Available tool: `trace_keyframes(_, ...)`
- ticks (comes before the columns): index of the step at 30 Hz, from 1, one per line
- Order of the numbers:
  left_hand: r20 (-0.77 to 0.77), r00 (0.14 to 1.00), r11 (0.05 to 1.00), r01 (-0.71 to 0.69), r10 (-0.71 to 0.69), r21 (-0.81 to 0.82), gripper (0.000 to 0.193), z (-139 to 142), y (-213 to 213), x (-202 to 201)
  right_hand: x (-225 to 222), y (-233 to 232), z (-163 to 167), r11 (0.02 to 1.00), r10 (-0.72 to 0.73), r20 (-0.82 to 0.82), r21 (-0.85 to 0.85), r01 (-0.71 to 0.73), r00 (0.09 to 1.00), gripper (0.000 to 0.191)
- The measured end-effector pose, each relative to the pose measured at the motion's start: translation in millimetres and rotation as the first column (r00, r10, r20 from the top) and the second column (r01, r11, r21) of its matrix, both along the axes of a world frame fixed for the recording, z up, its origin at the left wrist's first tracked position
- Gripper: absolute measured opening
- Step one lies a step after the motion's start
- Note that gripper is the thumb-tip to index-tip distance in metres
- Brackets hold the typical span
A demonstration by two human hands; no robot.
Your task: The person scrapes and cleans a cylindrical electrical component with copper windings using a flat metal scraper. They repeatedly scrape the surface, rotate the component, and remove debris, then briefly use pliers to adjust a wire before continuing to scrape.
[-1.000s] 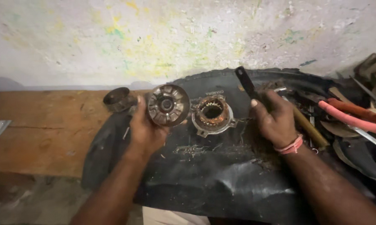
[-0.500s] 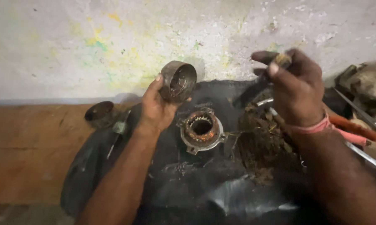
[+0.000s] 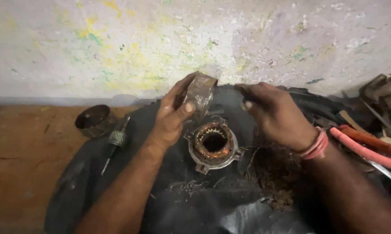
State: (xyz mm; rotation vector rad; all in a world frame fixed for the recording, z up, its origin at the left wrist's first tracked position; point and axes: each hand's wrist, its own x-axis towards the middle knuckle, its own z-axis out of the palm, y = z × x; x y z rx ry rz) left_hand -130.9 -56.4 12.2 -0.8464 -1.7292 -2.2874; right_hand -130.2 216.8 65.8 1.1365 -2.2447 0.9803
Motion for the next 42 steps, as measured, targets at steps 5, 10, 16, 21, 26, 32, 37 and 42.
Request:
trace_keyframes(5, 0.012, 1.0, 0.999, 0.006, -0.006, -0.054, 0.092, 4.0, 12.6, 3.0, 11.8, -20.1, -8.5, 0.993, -0.116, -0.063, -0.024, 0.114, 0.991, 0.028)
trace_keyframes(10, 0.018, 1.0, 0.998, 0.022, -0.021, -0.056, 0.083, 11.1, 39.8, -3.3, 6.0, -30.3, -12.4, 0.939, -0.336, -0.135, -0.13, 0.319, 0.932, 0.014)
trace_keyframes(16, -0.116, 0.993, 0.992, -0.034, 0.019, -0.123, 0.076, 12.9, 54.7, -18.4, -3.4, -32.4, -18.5, 0.871, -0.492, -0.244, -0.122, 0.477, 0.836, 0.015)
trace_keyframes(21, 0.051, 0.998, 0.999, 0.047, -0.047, 0.002, 0.084, 8.5, 48.4, -19.1, -8.4, -28.7, -14.6, 0.992, 0.083, 0.218, -0.115, -0.059, 0.972, 0.018)
trace_keyframes(26, -0.108, 0.994, 0.988, -0.028, 0.012, -0.151, 0.08, 8.4, 50.7, -16.3, -7.3, -32.9, -17.7, 0.902, -0.394, 0.241, -0.084, 0.424, 0.887, 0.017)
trace_keyframes(32, -0.091, 0.996, 0.998, 0.014, -0.02, -0.066, 0.08, 11.4, 48.5, -10.6, -5.2, -34.8, -24.0, 0.981, -0.047, 0.273, -0.166, 0.096, 0.961, 0.014)
trace_keyframes(37, -0.126, 0.992, 0.991, 0.014, -0.031, -0.135, 0.078, 10.7, 48.2, -8.4, -6.0, -34.2, -21.8, 0.959, -0.216, 0.287, -0.117, 0.258, 0.933, 0.012)
trace_keyframes(42, -0.086, 0.996, 0.996, 0.013, -0.02, -0.083, 0.079, 11.9, 47.7, -5.7, 3.7, -38.1, -25.9, 0.943, -0.307, -0.01, -0.137, 0.302, 0.952, 0.01)
